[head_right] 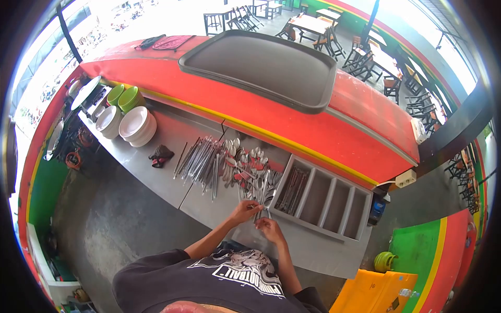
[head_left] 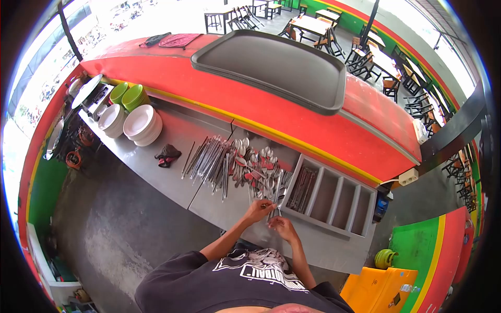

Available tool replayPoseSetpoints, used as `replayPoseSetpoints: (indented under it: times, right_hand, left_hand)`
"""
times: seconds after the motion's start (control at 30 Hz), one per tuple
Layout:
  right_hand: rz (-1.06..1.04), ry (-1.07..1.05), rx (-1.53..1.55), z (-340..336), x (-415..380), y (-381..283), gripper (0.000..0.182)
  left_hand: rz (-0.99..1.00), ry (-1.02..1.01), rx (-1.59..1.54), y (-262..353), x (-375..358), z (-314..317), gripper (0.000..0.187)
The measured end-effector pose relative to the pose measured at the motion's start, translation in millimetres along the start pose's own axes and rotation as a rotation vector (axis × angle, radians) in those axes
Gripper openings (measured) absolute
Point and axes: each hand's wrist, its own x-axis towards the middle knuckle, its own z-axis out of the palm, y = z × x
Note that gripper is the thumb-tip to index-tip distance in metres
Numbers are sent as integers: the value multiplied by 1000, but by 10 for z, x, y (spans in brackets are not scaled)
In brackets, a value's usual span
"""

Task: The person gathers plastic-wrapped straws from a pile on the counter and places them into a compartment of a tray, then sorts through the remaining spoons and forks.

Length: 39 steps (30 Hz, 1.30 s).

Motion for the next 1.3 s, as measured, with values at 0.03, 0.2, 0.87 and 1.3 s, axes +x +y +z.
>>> replayPoseSetpoints:
  times: [0.03,0.2,0.87,1.3]
  right_hand:
    - [-9,-16,-16,-68,-35,52,25]
    - [45,40,-34,-324,-226,-46,32]
    - [38,306,269,-785,-402,205,40]
    - [101,362,319,-620,-199,8,63]
  left_hand:
    - [21,36,-13,16,-24,107,36]
    - [-108,55,-137,311,-170,548,34]
    - [-42,-106,90,145,238,1163,27]
    - [7,80,294,151,654,908,31]
